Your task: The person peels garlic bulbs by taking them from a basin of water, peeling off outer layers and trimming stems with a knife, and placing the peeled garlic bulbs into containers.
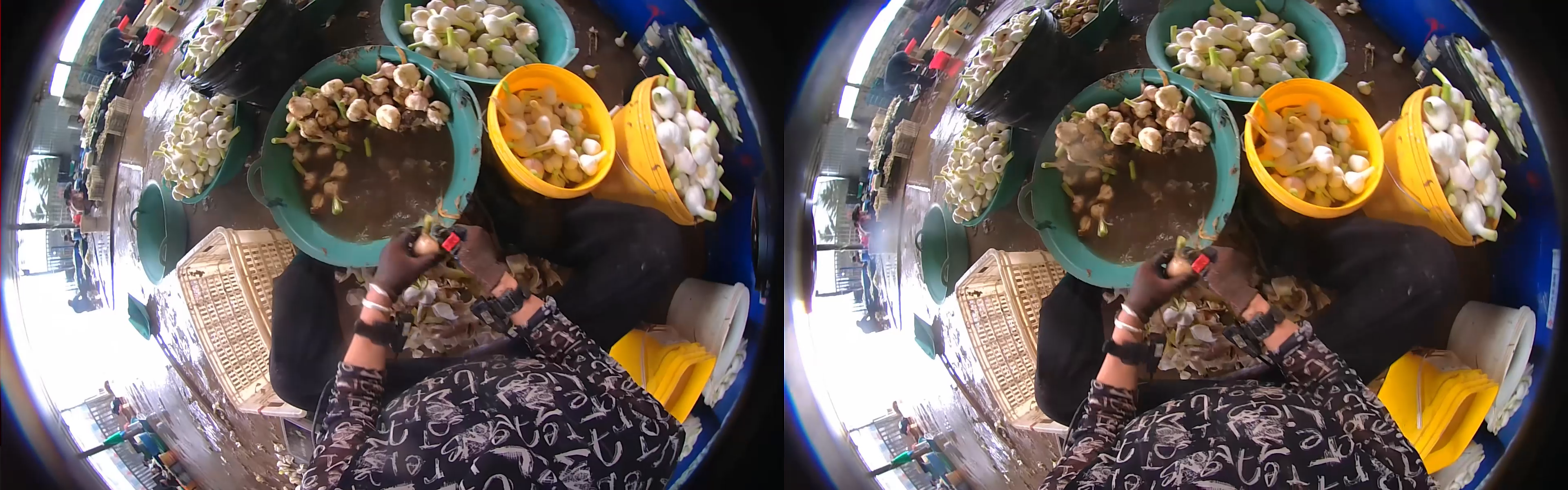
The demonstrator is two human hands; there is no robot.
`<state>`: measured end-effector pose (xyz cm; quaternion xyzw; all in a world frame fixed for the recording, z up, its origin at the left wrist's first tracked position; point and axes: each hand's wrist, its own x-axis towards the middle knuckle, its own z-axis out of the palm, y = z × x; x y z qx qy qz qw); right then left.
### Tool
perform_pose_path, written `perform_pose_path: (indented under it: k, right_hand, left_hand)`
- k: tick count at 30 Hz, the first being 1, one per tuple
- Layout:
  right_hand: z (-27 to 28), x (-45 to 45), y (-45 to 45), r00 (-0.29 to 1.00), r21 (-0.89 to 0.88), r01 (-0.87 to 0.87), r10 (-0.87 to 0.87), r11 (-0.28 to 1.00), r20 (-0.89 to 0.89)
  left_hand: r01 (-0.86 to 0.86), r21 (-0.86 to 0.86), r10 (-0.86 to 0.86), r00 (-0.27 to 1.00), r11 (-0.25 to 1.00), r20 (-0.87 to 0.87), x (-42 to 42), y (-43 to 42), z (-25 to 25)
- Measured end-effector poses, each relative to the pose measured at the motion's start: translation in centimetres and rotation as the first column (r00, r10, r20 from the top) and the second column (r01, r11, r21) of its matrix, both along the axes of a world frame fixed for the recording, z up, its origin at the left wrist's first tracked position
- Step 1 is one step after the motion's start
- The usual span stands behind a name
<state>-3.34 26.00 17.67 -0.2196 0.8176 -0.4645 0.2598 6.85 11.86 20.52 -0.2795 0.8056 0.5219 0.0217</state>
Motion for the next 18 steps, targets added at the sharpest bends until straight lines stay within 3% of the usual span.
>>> perform_pose_path:
  k: [3, 5, 8, 10, 11, 12, 13, 14, 16, 17, 18]
  right_hand:
    - [1.6, 0.3, 0.4, 0.997, -0.001, -0.046, 0.046, 0.999, -0.062]
    - [1.7, 0.5, 0.4, 0.989, 0.003, -0.1, 0.1, 0.995, -0.11]
    - [2.5, 0.7, 1.2, 0.981, -0.147, -0.161, 0.143, 0.976, -0.128]
    - [3.6, 0.5, 1.9, 0.946, -0.277, -0.141, 0.212, 0.95, 0.247]
    - [4.0, 0.8, 2.1, 0.946, -0.284, -0.142, 0.215, 0.948, 0.244]
    - [4.2, 1.3, 2.3, 0.8, -0.346, 0.075, 0.15, 0.935, 0.58]
    - [4.6, 1.5, 2.5, 0.534, -0.32, 0.295, 0.122, 0.9, 0.836]
    - [5.9, 1.5, 2.8, 0.538, -0.326, 0.294, 0.126, 0.899, 0.833]
    - [8.4, 1.5, 4.1, 0.514, -0.504, 0.076, 0.399, 0.861, 0.759]
    - [6.8, 1.3, 4.0, 0.586, -0.511, -0.047, 0.438, 0.858, 0.682]
    - [6.6, 1.2, 4.1, 0.584, -0.512, -0.05, 0.441, 0.858, 0.681]
  left_hand:
    - [0.035, -0.338, -0.063, 0.995, 0.94, -0.073, 0.4, 3.1, 2.5]
    - [0.001, -0.352, -0.05, 0.99, 0.936, -0.13, 0.8, 3.6, 3.6]
    - [0.002, -0.392, -0.075, 0.982, 0.92, -0.171, 1.5, 3.6, 4.3]
    - [0.026, 0.073, -0.007, 0.967, 0.997, -0.253, 1.7, 3.3, 4.2]
    - [0.026, 0.175, 0.026, 0.957, 0.984, -0.289, 1.8, 3.8, 4.5]
    - [0.024, 0.17, 0.026, 0.957, 0.985, -0.29, 1.8, 4.4, 4.7]
    - [-0.04, 0.195, 0.095, 0.954, 0.98, -0.284, 1.7, 5.0, 4.8]
    - [-0.102, 0.22, 0.162, 0.947, 0.97, -0.278, 1.7, 5.4, 4.9]
    - [-0.089, 0.271, 0.153, 0.963, 0.958, -0.224, 1.8, 5.9, 5.1]
    - [-0.115, 0.186, 0.168, 0.94, 0.976, -0.298, 1.8, 6.1, 5.7]
    - [-0.147, 0.101, 0.174, 0.913, 0.984, -0.37, 1.9, 6.2, 6.1]
